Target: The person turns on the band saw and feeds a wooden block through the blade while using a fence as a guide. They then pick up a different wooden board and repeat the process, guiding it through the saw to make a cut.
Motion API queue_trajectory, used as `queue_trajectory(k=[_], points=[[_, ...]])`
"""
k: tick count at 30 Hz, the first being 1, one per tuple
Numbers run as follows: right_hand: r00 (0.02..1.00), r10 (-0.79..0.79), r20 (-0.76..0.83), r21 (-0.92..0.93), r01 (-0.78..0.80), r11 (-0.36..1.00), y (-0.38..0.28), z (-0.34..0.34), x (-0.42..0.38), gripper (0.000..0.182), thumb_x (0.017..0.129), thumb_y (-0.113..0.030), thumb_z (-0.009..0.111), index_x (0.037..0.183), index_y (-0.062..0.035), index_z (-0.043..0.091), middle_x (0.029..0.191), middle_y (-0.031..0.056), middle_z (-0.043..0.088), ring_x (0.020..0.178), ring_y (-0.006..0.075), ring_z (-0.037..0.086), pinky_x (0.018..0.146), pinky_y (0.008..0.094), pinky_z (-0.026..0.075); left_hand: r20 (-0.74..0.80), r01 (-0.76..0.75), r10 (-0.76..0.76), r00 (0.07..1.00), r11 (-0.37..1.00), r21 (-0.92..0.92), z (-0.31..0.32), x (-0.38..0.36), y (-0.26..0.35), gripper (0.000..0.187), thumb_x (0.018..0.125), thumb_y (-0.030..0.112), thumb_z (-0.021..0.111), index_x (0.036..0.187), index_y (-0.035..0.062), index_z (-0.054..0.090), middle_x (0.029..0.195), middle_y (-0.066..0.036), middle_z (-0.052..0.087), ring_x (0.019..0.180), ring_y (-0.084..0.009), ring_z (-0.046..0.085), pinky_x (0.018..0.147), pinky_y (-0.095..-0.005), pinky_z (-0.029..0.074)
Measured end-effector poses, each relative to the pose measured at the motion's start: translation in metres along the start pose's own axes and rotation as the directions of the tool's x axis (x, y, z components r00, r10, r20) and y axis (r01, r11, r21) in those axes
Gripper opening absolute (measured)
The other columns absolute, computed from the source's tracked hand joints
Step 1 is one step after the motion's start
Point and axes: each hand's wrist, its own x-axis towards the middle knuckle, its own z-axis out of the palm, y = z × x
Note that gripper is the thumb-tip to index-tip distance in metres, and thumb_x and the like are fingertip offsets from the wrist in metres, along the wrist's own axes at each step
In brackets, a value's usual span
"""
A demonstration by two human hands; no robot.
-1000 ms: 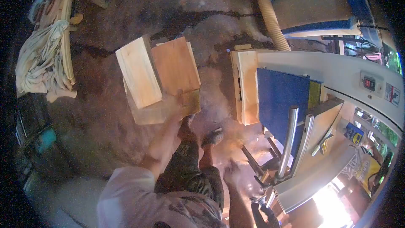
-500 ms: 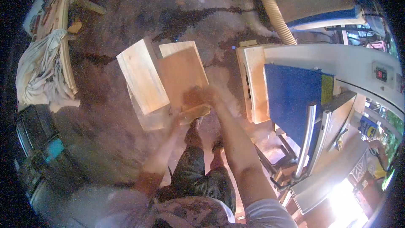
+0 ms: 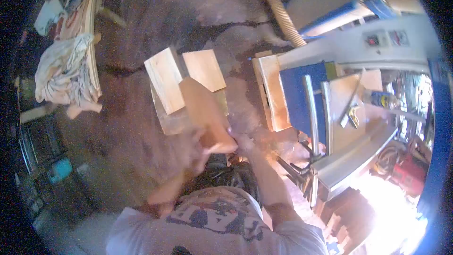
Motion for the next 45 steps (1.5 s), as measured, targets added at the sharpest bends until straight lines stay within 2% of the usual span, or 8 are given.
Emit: queue_trajectory(k=[6, 9, 12, 15, 23, 27, 41, 45], points=[[0.624, -0.763, 0.167, -0.738, 0.592, 0.324, -0.118, -0.01, -0.161, 0.092, 0.074, -0.03, 0.091, 0.151, 0.0005, 0.051, 0.13, 0.0171, 0.066, 0.121, 0.0372, 0.064, 0.106, 0.0439, 0.05, -0.545, -0.156, -0.075, 0.835, 0.918, -0.366, -0.157, 0.02, 0.022, 0.119, 0.086, 0.072, 0.072, 0.165, -0.0013, 0.022, 0.161, -0.023, 0.044, 0.15, -0.0382, 0.042, 0.123, -0.055, 0.033], [0.217, -0.851, 0.478, -0.807, 0.491, -0.328, -0.144, -0.014, -0.253, 0.074, 0.069, -0.026, 0.084, 0.138, -0.0058, 0.063, 0.108, 0.0102, 0.068, 0.107, 0.0323, 0.066, 0.091, 0.0438, 0.052, -0.294, -0.412, 0.328, 0.898, 0.862, -0.296, -0.167, 0.017, 0.073, 0.135, 0.071, 0.049, 0.097, 0.168, 0.0027, 0.014, 0.159, -0.021, 0.046, 0.148, -0.0343, 0.045, 0.122, -0.0516, 0.036], [0.038, -0.822, 0.568, -0.803, 0.243, -0.544, -0.123, -0.045, -0.321, 0.056, 0.07, -0.024, 0.073, 0.125, -0.0104, 0.07, 0.098, 0.0043, 0.063, 0.1, 0.0237, 0.064, 0.083, 0.0407, 0.049, -0.049, -0.119, 0.109, 0.993, 0.937, -0.329, -0.122, -0.021, 0.099, 0.127, 0.067, 0.028, 0.099, 0.165, 0.003, 0.023, 0.152, -0.019, 0.054, 0.139, -0.0305, 0.054, 0.117, -0.0465, 0.045], [0.031, -0.79, 0.612, -0.777, 0.213, -0.593, -0.096, -0.069, -0.39, 0.041, 0.076, -0.016, 0.069, 0.116, -0.0093, 0.074, 0.101, 0.0032, 0.066, 0.087, 0.0213, 0.062, 0.076, 0.0366, 0.048, 0.071, -0.594, 0.59, 0.804, 0.801, 0.072, -0.074, -0.037, 0.128, 0.121, 0.063, 0.034, 0.099, 0.16, 0.0019, 0.035, 0.149, -0.019, 0.057, 0.135, -0.0302, 0.058, 0.116, -0.0453, 0.046], [-0.219, -0.976, 0.02, -0.998, -0.066, -0.006, 0.054, -0.152, -0.501, 0.067, 0.066, -0.017, 0.089, 0.129, -0.0063, 0.068, 0.129, 0.0132, 0.062, 0.113, 0.0282, 0.061, 0.098, 0.0469, 0.048, 0.257, -0.383, 0.603, 0.755, 0.724, -0.574, 0.09, -0.112, 0.219, 0.074, 0.075, 0.02, 0.092, 0.137, -0.0034, 0.059, 0.136, -0.021, 0.065, 0.128, -0.0309, 0.063, 0.109, -0.0447, 0.05], [-0.262, -0.644, -0.719, -0.688, 0.397, 0.607, 0.135, -0.149, -0.451, 0.086, 0.072, -0.015, 0.092, 0.147, -0.0022, 0.052, 0.146, 0.0229, 0.05, 0.126, 0.0412, 0.054, 0.108, 0.0516, 0.044, 0.278, -0.43, 0.594, 0.755, 0.769, -0.473, 0.149, -0.119, 0.293, 0.065, 0.078, 0.009, 0.089, 0.134, -0.0051, 0.059, 0.128, -0.017, 0.068, 0.117, -0.0246, 0.067, 0.103, -0.0401, 0.053], [0.159, -0.894, -0.418, -0.785, 0.433, 0.444, 0.145, -0.206, -0.308, 0.136, 0.074, -0.023, 0.085, 0.164, 0.0029, -0.013, 0.168, 0.0397, -0.005, 0.155, 0.0565, 0.014, 0.126, 0.0516, 0.03, -0.046, -0.496, 0.542, 0.839, 0.728, -0.473, 0.29, -0.064, 0.279, 0.063, 0.083, 0.01, 0.087, 0.137, -0.0034, 0.057, 0.135, -0.016, 0.064, 0.124, -0.0278, 0.062, 0.107, -0.0429, 0.049], [0.102, -0.868, -0.486, -0.787, 0.381, 0.485, 0.143, -0.214, -0.28, 0.144, 0.069, -0.023, 0.089, 0.164, 0.0017, -0.017, 0.169, 0.0391, -0.002, 0.153, 0.0567, 0.022, 0.122, 0.0512, 0.036, -0.139, -0.824, 0.813, 0.565, 0.549, -0.14, 0.284, -0.035, 0.283, 0.078, 0.082, 0.026, 0.091, 0.144, -0.0015, 0.053, 0.147, -0.028, 0.057, 0.133, -0.0381, 0.059, 0.113, -0.0484, 0.047]])
